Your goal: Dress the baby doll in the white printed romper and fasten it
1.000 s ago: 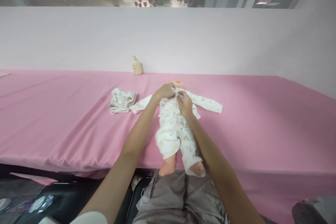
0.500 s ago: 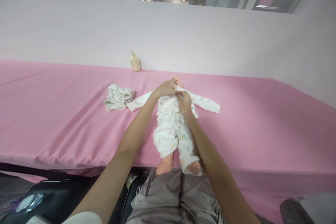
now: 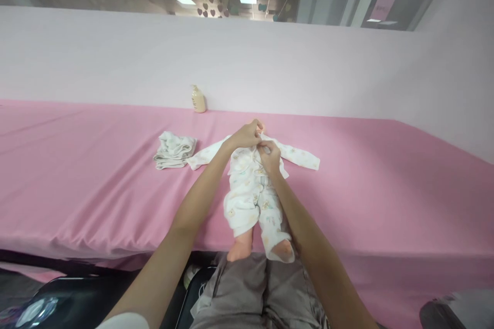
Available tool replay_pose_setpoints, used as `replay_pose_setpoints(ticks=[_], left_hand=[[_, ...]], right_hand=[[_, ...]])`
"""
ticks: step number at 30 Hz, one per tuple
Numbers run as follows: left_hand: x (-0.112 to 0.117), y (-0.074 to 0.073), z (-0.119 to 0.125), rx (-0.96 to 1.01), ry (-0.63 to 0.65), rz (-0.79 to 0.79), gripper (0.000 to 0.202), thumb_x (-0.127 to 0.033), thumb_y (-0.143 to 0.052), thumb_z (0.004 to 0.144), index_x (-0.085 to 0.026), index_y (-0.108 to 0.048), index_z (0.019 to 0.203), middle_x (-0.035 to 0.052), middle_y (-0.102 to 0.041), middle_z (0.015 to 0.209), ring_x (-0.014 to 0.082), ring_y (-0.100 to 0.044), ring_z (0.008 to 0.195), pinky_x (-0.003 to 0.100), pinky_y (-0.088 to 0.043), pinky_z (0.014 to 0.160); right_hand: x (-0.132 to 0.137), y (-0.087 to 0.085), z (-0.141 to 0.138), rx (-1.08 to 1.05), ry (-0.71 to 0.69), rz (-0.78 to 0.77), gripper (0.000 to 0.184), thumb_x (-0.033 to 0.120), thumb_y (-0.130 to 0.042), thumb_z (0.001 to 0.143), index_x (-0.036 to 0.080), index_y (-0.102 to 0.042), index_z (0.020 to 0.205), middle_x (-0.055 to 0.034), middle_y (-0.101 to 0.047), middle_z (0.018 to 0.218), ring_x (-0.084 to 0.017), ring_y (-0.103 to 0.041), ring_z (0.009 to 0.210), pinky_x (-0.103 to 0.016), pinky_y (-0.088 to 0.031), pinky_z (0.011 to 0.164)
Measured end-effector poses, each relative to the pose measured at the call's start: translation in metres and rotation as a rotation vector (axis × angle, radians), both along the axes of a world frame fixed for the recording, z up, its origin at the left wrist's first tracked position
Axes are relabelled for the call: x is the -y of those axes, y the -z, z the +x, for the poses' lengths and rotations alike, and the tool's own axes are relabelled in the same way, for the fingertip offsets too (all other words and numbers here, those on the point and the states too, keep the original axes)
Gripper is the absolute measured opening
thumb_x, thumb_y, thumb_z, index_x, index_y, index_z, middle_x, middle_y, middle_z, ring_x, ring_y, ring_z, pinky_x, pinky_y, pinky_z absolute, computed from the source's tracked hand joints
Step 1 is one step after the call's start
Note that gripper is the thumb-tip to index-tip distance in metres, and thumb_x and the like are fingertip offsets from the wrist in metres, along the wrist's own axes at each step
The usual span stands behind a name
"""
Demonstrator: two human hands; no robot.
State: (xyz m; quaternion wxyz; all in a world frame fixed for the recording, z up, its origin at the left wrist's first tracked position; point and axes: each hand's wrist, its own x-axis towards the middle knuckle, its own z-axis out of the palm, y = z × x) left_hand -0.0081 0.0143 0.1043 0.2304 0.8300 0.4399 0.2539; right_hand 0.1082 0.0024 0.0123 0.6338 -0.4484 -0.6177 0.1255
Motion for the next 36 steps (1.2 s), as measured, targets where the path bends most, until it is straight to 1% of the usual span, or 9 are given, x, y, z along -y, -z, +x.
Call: replay_pose_setpoints(ticks=[5, 9, 12, 15, 18, 21, 26, 29, 36], left_hand=[[0.003, -0.002, 0.002, -0.106, 0.019, -0.004, 0.041, -0.012, -0.051, 0.068, -0.018, -0.044, 0.108, 0.0016, -0.064, 0.074, 0.0161, -0.061, 0.063, 0.022, -0.045, 0.054], [0.007, -0.008, 0.0, -0.259, -0.097, -0.138, 0.04, -0.014, -0.052, 0.068, -0.017, -0.049, 0.108, 0.0075, -0.066, 0.09, 0.0176, -0.064, 0.063, 0.025, -0.048, 0.055], [0.013, -0.014, -0.004, -0.343, -0.151, -0.248, 0.047, -0.015, -0.057, 0.065, -0.015, -0.049, 0.111, 0.0118, -0.066, 0.091, 0.0215, -0.066, 0.067, 0.026, -0.049, 0.052], [0.018, -0.019, -0.007, -0.332, -0.07, -0.36, 0.058, -0.017, -0.063, 0.062, -0.016, -0.045, 0.117, 0.0103, -0.065, 0.088, 0.0236, -0.067, 0.076, 0.024, -0.051, 0.052], [0.02, -0.021, -0.009, -0.302, 0.022, -0.405, 0.064, -0.019, -0.065, 0.061, -0.018, -0.041, 0.121, 0.008, -0.064, 0.087, 0.0235, -0.067, 0.081, 0.025, -0.053, 0.055], [0.019, -0.021, -0.01, -0.331, 0.022, -0.398, 0.064, -0.017, -0.063, 0.063, -0.017, -0.038, 0.122, 0.0069, -0.064, 0.087, 0.0234, -0.067, 0.082, 0.026, -0.054, 0.059], [0.014, -0.021, -0.013, -0.432, 0.054, -0.362, 0.065, -0.02, -0.061, 0.064, -0.017, -0.035, 0.124, 0.009, -0.064, 0.099, 0.0222, -0.066, 0.085, 0.027, -0.054, 0.064], [0.016, -0.022, -0.014, -0.47, 0.059, -0.332, 0.068, -0.023, -0.06, 0.065, -0.017, -0.033, 0.126, 0.0098, -0.063, 0.104, 0.0217, -0.064, 0.086, 0.025, -0.053, 0.063], [0.026, -0.03, -0.01, -0.515, 0.037, -0.275, 0.065, -0.025, -0.056, 0.069, -0.016, -0.031, 0.128, 0.0113, -0.062, 0.108, 0.0204, -0.064, 0.083, 0.023, -0.049, 0.057]], right_hand=[[0.015, 0.004, 0.002, 0.099, -0.073, 0.018, 0.017, 0.019, -0.047, 0.074, 0.021, -0.064, 0.074, -0.0038, -0.064, 0.082, -0.021, -0.058, 0.083, -0.036, -0.046, 0.081], [0.027, 0.009, 0.006, 0.219, -0.062, 0.04, 0.022, 0.014, -0.046, 0.075, 0.022, -0.065, 0.083, -0.0048, -0.065, 0.09, -0.022, -0.057, 0.091, -0.037, -0.044, 0.088], [0.031, 0.008, 0.006, 0.247, -0.04, 0.062, 0.017, 0.015, -0.048, 0.077, 0.023, -0.064, 0.079, -0.004, -0.065, 0.085, -0.021, -0.058, 0.088, -0.036, -0.045, 0.085], [0.033, 0.006, 0.006, 0.266, -0.032, 0.094, 0.008, 0.021, -0.055, 0.078, 0.022, -0.062, 0.075, -0.0037, -0.064, 0.081, -0.021, -0.058, 0.084, -0.036, -0.045, 0.082], [0.033, 0.004, 0.005, 0.274, -0.027, 0.114, 0.007, 0.022, -0.057, 0.078, 0.022, -0.061, 0.074, -0.0033, -0.064, 0.079, -0.02, -0.057, 0.081, -0.035, -0.045, 0.078], [0.033, 0.004, 0.006, 0.274, -0.039, 0.128, 0.007, 0.019, -0.056, 0.077, 0.022, -0.06, 0.073, -0.0028, -0.064, 0.08, -0.02, -0.058, 0.081, -0.034, -0.046, 0.077], [0.03, 0.005, 0.007, 0.273, -0.064, 0.131, 0.004, 0.019, -0.059, 0.075, 0.022, -0.062, 0.074, -0.0039, -0.063, 0.084, -0.02, -0.058, 0.084, -0.035, -0.046, 0.08], [0.029, 0.005, 0.008, 0.251, -0.083, 0.088, 0.001, 0.022, -0.061, 0.075, 0.022, -0.062, 0.075, -0.0045, -0.062, 0.088, -0.02, -0.058, 0.087, -0.035, -0.046, 0.082], [0.03, 0.002, 0.009, 0.229, -0.118, 0.019, 0.006, 0.023, -0.053, 0.081, 0.021, -0.054, 0.075, -0.0024, -0.058, 0.082, -0.018, -0.055, 0.083, -0.033, -0.043, 0.08]])
